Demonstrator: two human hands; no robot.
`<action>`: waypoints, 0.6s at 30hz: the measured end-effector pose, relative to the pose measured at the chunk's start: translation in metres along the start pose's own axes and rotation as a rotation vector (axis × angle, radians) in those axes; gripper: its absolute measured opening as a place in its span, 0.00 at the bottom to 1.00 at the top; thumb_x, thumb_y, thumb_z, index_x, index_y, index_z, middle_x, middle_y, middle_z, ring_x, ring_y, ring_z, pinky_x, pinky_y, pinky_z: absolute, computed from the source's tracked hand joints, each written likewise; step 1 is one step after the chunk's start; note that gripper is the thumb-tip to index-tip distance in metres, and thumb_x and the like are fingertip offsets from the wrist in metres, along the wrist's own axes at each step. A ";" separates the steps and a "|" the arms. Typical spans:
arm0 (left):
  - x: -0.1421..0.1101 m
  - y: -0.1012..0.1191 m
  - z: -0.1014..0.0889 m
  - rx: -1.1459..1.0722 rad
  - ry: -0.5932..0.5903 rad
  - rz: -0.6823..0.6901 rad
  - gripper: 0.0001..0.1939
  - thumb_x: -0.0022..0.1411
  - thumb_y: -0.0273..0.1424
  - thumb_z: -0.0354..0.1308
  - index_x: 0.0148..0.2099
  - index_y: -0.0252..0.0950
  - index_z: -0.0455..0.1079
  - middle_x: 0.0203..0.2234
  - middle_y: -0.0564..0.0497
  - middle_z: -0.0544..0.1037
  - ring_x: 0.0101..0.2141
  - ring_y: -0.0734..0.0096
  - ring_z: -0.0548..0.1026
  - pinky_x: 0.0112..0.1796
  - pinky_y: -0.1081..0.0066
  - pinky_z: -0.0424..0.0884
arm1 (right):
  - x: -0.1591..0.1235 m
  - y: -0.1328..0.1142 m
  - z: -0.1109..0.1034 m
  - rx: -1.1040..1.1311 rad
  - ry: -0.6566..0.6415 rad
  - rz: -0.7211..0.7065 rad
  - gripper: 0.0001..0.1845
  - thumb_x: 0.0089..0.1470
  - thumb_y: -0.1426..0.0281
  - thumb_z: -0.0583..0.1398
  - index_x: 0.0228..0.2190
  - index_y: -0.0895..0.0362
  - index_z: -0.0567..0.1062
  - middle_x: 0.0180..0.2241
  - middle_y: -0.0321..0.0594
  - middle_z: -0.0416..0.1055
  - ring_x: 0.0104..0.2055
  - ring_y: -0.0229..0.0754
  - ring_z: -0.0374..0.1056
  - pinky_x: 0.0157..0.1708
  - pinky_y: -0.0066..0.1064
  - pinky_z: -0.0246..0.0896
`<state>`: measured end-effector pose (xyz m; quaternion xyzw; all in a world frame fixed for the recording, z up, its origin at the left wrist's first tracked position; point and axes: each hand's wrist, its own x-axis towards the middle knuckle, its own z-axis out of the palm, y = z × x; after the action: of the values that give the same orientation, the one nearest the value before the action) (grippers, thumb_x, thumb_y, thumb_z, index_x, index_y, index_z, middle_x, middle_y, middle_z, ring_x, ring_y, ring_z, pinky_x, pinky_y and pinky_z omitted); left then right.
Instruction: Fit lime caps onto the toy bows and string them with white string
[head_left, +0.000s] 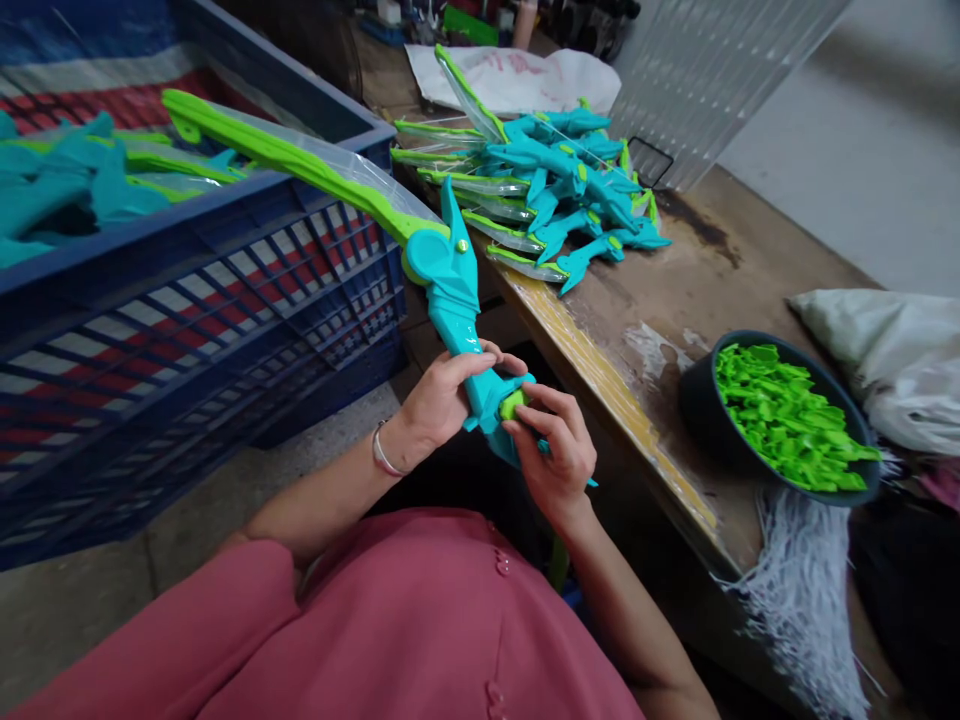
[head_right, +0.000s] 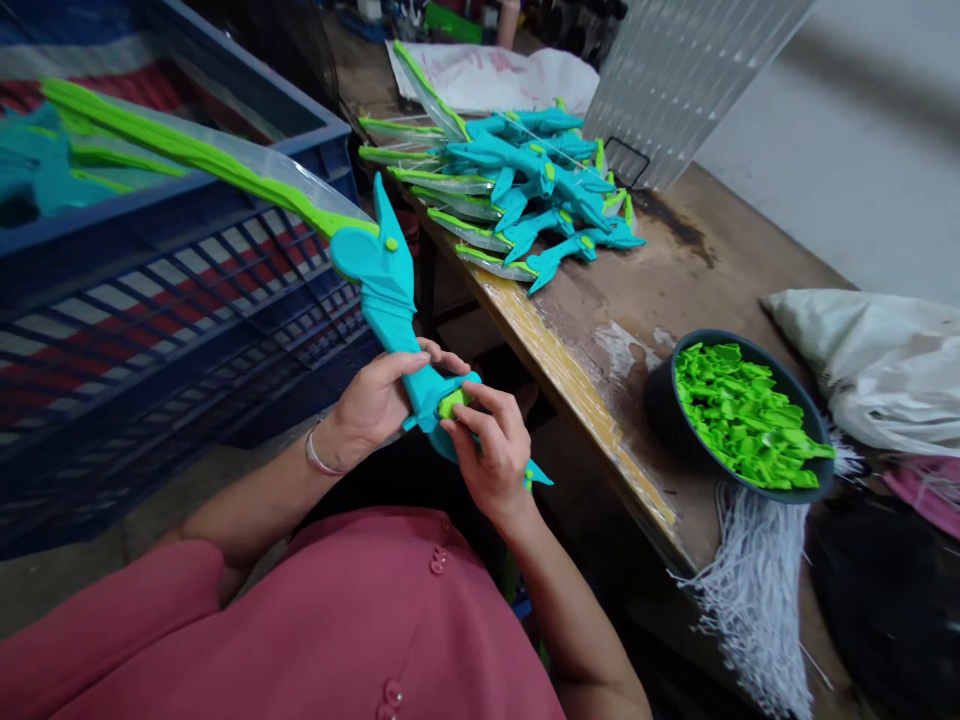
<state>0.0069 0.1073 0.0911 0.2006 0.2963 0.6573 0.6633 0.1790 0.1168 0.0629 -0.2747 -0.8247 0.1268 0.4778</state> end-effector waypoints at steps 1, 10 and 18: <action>-0.001 0.000 0.000 0.013 -0.001 0.002 0.06 0.53 0.30 0.63 0.35 0.35 0.72 0.34 0.46 0.83 0.39 0.61 0.80 0.47 0.60 0.73 | 0.000 -0.001 0.000 0.001 -0.001 0.007 0.12 0.60 0.75 0.66 0.43 0.50 0.75 0.50 0.44 0.75 0.45 0.46 0.74 0.41 0.43 0.75; -0.005 -0.002 -0.006 0.177 -0.061 0.124 0.15 0.47 0.22 0.66 0.39 0.36 0.72 0.39 0.48 0.81 0.42 0.60 0.79 0.46 0.60 0.72 | 0.006 -0.004 -0.002 0.016 -0.025 -0.011 0.11 0.60 0.76 0.65 0.42 0.49 0.77 0.49 0.43 0.75 0.46 0.46 0.74 0.42 0.43 0.75; -0.014 0.004 -0.007 0.378 -0.257 0.218 0.17 0.51 0.21 0.69 0.44 0.37 0.74 0.44 0.45 0.80 0.50 0.57 0.76 0.53 0.56 0.70 | 0.014 0.006 -0.014 0.280 -0.110 0.348 0.35 0.51 0.55 0.72 0.56 0.51 0.70 0.57 0.50 0.69 0.57 0.52 0.70 0.49 0.44 0.75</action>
<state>-0.0001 0.0928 0.0905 0.4337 0.3036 0.6269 0.5716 0.1874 0.1292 0.0769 -0.3367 -0.7641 0.3353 0.4363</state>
